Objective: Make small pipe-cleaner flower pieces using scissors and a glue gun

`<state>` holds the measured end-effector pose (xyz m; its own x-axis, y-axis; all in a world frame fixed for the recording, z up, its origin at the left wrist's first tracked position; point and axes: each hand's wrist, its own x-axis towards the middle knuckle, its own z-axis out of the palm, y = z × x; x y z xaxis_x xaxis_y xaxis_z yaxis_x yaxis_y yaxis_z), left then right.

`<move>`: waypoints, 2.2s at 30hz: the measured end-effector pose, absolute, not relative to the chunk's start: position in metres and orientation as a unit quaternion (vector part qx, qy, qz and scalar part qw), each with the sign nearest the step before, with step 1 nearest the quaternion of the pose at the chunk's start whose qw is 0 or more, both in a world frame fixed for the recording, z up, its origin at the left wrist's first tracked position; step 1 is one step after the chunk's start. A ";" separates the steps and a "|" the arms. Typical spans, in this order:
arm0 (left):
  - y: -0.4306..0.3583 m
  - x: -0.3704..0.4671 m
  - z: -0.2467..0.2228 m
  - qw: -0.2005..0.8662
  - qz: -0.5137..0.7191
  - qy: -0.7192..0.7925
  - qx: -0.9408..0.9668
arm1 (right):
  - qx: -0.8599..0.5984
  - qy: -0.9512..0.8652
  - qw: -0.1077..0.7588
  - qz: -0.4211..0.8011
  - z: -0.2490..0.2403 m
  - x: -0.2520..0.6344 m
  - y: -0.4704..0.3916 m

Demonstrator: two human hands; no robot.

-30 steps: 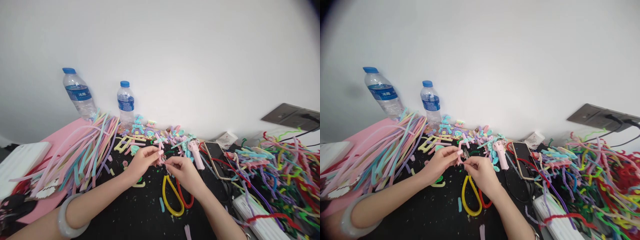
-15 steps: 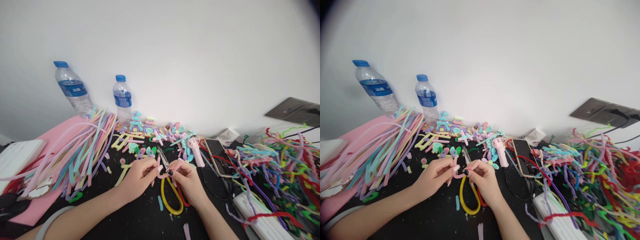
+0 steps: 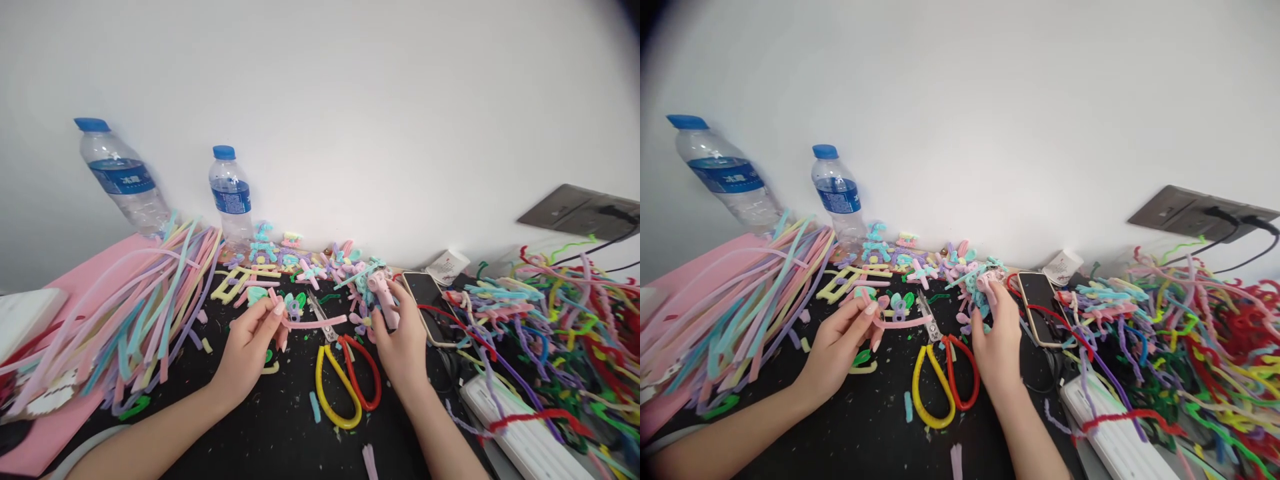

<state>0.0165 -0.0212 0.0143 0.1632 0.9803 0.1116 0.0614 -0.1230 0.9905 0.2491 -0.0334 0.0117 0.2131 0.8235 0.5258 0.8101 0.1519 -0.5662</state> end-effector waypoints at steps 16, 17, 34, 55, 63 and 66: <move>-0.025 0.018 0.015 0.520 0.447 0.443 0.578 | -0.900 -0.435 0.023 -0.033 0.031 0.339 0.000; -0.025 0.018 0.015 0.519 0.445 0.443 0.579 | -0.900 -0.433 0.030 -0.037 0.031 0.340 0.001; -0.027 0.021 0.010 0.538 0.441 0.425 0.580 | -0.678 -0.687 0.261 0.040 0.043 0.286 -0.034; -0.028 0.025 0.004 0.734 0.333 0.313 0.503 | -0.447 -0.703 0.370 0.412 0.007 0.199 -0.065; -0.029 0.025 0.008 0.823 0.314 0.255 0.399 | -0.444 -0.684 0.370 0.446 0.006 0.202 -0.072; -0.029 0.024 0.009 0.846 0.291 0.241 0.377 | -0.437 -0.677 0.371 0.461 0.004 0.202 -0.072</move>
